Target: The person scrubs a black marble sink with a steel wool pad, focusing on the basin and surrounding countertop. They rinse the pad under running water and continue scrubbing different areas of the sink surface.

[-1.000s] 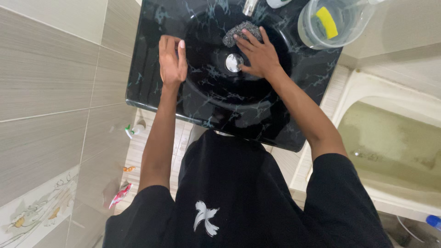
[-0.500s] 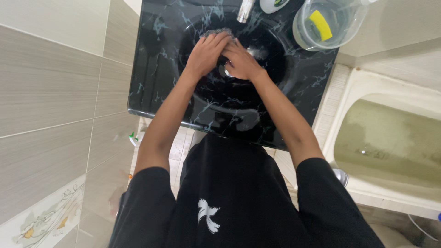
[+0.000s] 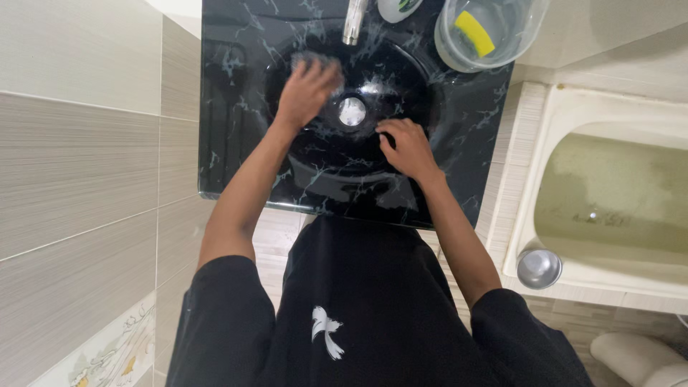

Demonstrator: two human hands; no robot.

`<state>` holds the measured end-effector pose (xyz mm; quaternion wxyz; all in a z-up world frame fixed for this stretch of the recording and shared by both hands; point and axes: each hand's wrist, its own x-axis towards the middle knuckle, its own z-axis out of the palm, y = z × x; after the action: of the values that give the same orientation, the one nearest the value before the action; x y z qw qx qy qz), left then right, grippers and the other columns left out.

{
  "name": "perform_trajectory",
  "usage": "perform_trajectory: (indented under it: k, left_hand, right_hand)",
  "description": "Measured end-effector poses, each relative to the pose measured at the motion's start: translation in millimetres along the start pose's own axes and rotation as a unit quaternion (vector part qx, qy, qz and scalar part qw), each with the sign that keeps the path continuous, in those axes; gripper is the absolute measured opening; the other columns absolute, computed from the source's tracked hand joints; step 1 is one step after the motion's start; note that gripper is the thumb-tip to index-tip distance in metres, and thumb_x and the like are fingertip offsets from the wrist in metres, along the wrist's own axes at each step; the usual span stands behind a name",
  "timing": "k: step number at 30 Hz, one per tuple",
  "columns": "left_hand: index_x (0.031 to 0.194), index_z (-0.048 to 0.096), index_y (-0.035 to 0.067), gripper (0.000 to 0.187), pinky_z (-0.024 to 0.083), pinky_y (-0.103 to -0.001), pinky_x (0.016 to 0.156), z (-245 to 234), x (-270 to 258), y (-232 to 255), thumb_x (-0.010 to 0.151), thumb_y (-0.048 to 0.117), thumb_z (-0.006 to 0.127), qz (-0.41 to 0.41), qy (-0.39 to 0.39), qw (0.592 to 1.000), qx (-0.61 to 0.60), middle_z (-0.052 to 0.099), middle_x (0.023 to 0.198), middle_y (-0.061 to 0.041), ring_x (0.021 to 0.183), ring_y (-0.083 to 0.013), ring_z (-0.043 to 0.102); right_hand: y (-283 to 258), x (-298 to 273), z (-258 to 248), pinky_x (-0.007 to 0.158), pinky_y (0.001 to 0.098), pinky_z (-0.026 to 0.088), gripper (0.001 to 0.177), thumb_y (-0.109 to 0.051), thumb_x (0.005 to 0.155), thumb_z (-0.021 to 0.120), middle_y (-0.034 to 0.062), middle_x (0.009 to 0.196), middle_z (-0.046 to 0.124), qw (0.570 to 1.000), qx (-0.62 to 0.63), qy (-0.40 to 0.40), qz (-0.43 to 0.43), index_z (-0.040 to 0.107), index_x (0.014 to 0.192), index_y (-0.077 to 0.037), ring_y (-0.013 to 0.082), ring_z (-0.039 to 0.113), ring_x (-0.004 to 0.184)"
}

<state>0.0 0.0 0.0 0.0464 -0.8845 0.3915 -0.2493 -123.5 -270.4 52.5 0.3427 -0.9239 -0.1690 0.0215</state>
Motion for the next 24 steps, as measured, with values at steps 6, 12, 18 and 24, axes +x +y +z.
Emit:
perform_trajectory:
  k: [6,12,18,24]
  left_hand:
    - [0.138,0.073,0.020,0.045,0.047,-0.041,0.102,14.4,17.8,6.2,0.096,0.011,0.064,-0.126,0.075,0.982,-0.118,0.056,0.147,-0.004,0.123,-0.0247,0.054]
    - [0.126,0.076,0.023,0.045,0.047,-0.035,0.085,15.6,41.2,13.9,0.085,0.009,0.065,0.011,0.032,0.992,-0.118,0.060,0.134,0.000,0.109,-0.0225,0.058]
    - [0.118,0.075,0.019,0.026,0.050,-0.035,0.088,20.1,52.2,40.8,0.094,0.017,0.066,0.106,0.091,0.987,-0.085,0.060,0.130,0.001,0.110,-0.0200,0.057]
    - [0.122,0.076,0.023,0.033,0.047,-0.040,0.099,9.0,22.4,-4.3,0.093,0.020,0.062,-0.104,0.127,0.985,-0.043,0.062,0.132,0.000,0.114,-0.0233,0.056]
  right_hand:
    - [-0.5,-7.5,3.5,0.099,0.0430,0.044,0.018,-0.019,0.093,0.069,0.0053,0.118,0.074,0.994,-0.106,0.023,-0.010,0.075,0.106,-0.007,0.0263,0.063,0.113]
    - [-1.0,-5.3,6.3,0.098,0.0425,0.044,0.022,-0.023,0.092,0.069,0.0064,0.118,0.073,0.992,-0.121,0.012,0.012,0.075,0.105,-0.007,0.0259,0.063,0.110]
    - [-3.1,-4.6,9.5,0.098,0.0433,0.043,0.024,-0.026,0.091,0.071,0.0063,0.116,0.073,0.991,-0.131,0.011,0.013,0.076,0.105,-0.007,0.0267,0.062,0.110]
    - [-4.8,-4.6,5.7,0.099,0.0435,0.043,0.026,-0.029,0.091,0.071,0.0061,0.117,0.074,0.991,-0.130,-0.006,0.015,0.076,0.106,-0.007,0.0259,0.062,0.111]
